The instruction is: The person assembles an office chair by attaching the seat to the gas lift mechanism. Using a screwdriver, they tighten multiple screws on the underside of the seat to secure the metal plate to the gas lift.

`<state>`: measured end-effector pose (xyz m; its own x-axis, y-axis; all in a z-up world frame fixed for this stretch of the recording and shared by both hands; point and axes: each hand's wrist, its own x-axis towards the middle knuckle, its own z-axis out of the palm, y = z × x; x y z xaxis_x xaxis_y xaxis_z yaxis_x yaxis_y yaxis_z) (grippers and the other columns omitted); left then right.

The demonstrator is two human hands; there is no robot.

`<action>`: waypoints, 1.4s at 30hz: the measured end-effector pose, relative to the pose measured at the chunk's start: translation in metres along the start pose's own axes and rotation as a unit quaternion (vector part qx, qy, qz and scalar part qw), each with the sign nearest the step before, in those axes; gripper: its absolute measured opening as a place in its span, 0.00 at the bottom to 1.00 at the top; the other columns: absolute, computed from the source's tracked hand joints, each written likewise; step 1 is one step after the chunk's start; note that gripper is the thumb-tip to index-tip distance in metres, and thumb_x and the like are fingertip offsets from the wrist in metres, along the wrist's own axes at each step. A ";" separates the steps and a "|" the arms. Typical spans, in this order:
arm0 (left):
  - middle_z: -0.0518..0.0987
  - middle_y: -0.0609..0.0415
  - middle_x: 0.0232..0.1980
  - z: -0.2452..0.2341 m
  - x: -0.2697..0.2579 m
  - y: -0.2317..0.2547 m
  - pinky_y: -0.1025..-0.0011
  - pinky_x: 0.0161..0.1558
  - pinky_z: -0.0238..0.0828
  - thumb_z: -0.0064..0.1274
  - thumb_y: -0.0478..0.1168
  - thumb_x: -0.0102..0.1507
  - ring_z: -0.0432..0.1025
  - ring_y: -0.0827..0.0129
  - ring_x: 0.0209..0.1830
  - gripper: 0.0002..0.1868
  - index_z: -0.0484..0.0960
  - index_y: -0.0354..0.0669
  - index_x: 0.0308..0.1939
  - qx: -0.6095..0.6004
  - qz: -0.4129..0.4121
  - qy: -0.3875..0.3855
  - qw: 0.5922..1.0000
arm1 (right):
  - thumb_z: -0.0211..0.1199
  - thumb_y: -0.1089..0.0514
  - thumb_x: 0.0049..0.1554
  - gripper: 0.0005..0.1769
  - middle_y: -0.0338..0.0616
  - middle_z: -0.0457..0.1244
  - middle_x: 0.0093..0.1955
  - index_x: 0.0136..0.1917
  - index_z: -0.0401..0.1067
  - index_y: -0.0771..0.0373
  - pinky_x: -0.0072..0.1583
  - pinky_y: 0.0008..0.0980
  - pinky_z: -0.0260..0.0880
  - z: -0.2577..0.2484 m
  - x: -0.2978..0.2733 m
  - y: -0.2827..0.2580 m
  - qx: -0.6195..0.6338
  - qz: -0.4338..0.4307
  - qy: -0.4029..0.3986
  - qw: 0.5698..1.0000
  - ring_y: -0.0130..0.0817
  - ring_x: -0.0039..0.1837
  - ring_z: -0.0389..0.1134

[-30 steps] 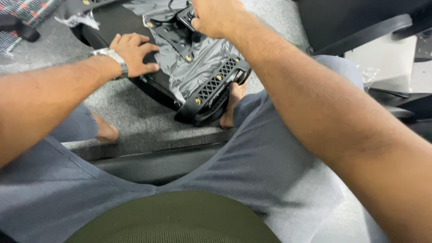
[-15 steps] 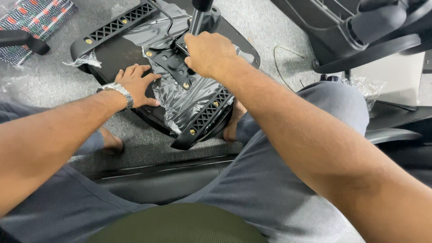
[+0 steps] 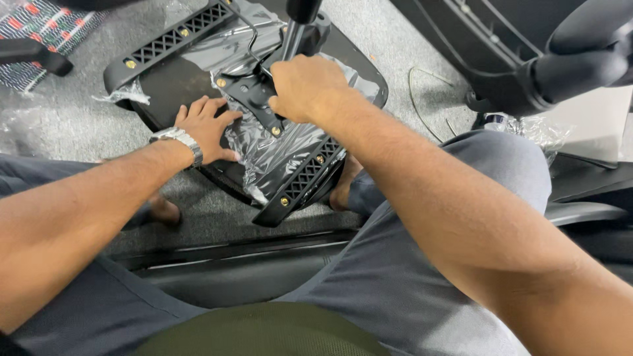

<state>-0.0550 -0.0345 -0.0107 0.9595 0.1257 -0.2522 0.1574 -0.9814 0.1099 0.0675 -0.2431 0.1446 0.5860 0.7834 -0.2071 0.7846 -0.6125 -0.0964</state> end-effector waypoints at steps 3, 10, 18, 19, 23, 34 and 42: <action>0.51 0.51 0.80 -0.003 0.006 0.002 0.32 0.71 0.39 0.71 0.63 0.46 0.39 0.45 0.81 0.54 0.63 0.67 0.73 0.000 -0.008 -0.009 1.000 | 0.63 0.45 0.56 0.23 0.53 0.69 0.53 0.60 0.71 0.58 0.58 0.51 0.70 0.001 0.002 -0.003 0.014 -0.012 0.011 1.000 0.53 0.57 0.71; 0.50 0.51 0.81 -0.008 0.004 0.006 0.31 0.71 0.39 0.71 0.63 0.46 0.38 0.45 0.82 0.54 0.63 0.66 0.74 -0.007 -0.012 -0.017 1.000 | 0.63 0.46 0.57 0.22 0.55 0.69 0.53 0.59 0.70 0.61 0.58 0.52 0.70 0.009 0.010 0.005 0.011 -0.006 0.015 1.000 0.54 0.57 0.70; 0.49 0.52 0.81 -0.012 0.007 0.010 0.30 0.71 0.38 0.73 0.62 0.45 0.36 0.46 0.82 0.57 0.60 0.68 0.75 -0.011 -0.032 -0.049 0.998 | 0.65 0.47 0.58 0.17 0.49 0.70 0.48 0.56 0.70 0.55 0.56 0.53 0.69 0.009 0.010 0.025 0.025 -0.070 -0.001 0.997 0.53 0.54 0.71; 0.49 0.52 0.81 -0.012 0.008 0.010 0.30 0.71 0.38 0.73 0.62 0.45 0.36 0.46 0.82 0.57 0.60 0.68 0.75 -0.012 -0.033 -0.051 0.998 | 0.65 0.48 0.58 0.17 0.47 0.70 0.48 0.57 0.69 0.53 0.56 0.52 0.69 0.008 0.010 0.026 0.021 -0.066 -0.013 0.998 0.51 0.54 0.71; 0.49 0.52 0.81 -0.010 0.009 0.009 0.31 0.71 0.37 0.73 0.62 0.45 0.36 0.46 0.82 0.57 0.61 0.69 0.75 -0.013 -0.035 -0.049 0.998 | 0.65 0.48 0.58 0.16 0.45 0.69 0.49 0.57 0.69 0.52 0.54 0.51 0.69 0.006 0.006 0.031 0.022 -0.057 -0.037 0.997 0.48 0.54 0.71; 0.59 0.52 0.77 -0.002 0.009 -0.014 0.36 0.69 0.48 0.65 0.59 0.55 0.49 0.46 0.79 0.39 0.71 0.66 0.70 -0.032 0.006 0.029 0.999 | 0.69 0.34 0.55 0.28 0.48 0.71 0.46 0.51 0.75 0.61 0.57 0.42 0.72 0.050 0.040 0.055 0.252 -0.004 0.095 0.963 0.41 0.51 0.74; 0.71 0.39 0.62 0.016 0.009 -0.083 0.48 0.60 0.62 0.71 0.55 0.56 0.62 0.44 0.65 0.28 0.82 0.42 0.51 -0.072 -0.275 0.200 0.938 | 0.69 0.52 0.53 0.20 0.44 0.66 0.35 0.52 0.65 0.63 0.32 0.33 0.72 0.100 0.088 0.074 0.674 0.124 0.262 0.679 0.31 0.31 0.68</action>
<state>-0.0633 0.0460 -0.0377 0.7302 0.6798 0.0681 0.6565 -0.7258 0.2057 0.1572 -0.2299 0.0218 0.9349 0.3528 -0.0394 -0.0436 0.0038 -0.9990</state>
